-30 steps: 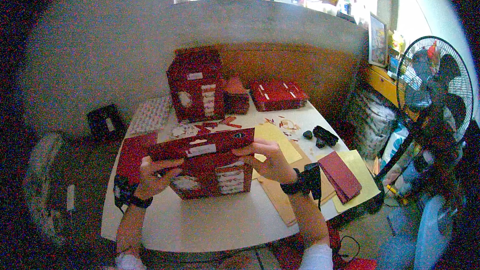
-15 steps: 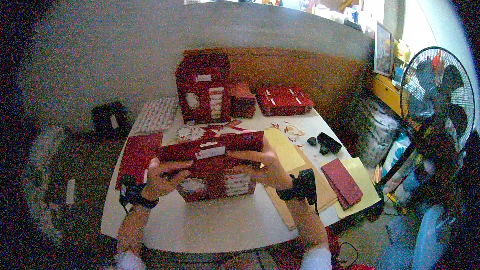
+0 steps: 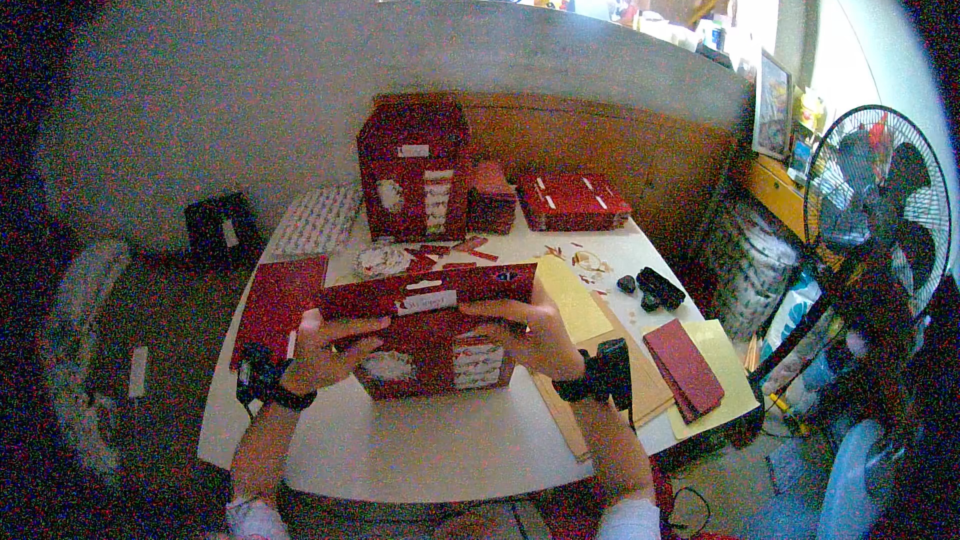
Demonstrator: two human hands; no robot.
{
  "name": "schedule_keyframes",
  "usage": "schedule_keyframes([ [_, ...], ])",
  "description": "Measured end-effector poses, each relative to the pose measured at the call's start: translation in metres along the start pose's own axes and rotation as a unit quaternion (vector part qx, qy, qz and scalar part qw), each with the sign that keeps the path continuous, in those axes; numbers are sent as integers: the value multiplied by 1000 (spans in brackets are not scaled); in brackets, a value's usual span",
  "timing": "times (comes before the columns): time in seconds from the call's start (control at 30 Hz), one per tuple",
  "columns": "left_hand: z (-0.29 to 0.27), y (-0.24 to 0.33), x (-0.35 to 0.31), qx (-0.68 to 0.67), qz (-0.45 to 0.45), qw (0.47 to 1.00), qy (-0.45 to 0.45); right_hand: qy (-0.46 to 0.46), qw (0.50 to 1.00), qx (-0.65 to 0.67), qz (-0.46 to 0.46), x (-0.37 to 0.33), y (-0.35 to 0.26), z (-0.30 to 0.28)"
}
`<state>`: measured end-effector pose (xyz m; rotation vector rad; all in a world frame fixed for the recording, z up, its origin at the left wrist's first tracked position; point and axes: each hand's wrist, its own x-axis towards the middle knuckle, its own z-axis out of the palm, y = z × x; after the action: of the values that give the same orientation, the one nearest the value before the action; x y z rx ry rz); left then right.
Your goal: Assembling red paper gift folders and placing decorative white cards inside them for packaging.
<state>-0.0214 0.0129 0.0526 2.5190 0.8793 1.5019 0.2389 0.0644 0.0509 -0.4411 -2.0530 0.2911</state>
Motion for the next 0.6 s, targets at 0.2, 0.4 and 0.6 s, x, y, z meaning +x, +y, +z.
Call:
schedule_keyframes([
  [0.2, 5, -2, -3, -18, -23, 999, 18, 36, 998, -56, -21, -4, 4, 2],
  [0.4, 18, 7, -5, 79, -3, 993, 86, 242, 954, -169, 49, -29, -5, 10],
  [0.6, 35, 9, -2, 80, 26, 992, 94, 101, 963, -240, -63, -7, -3, 8],
])
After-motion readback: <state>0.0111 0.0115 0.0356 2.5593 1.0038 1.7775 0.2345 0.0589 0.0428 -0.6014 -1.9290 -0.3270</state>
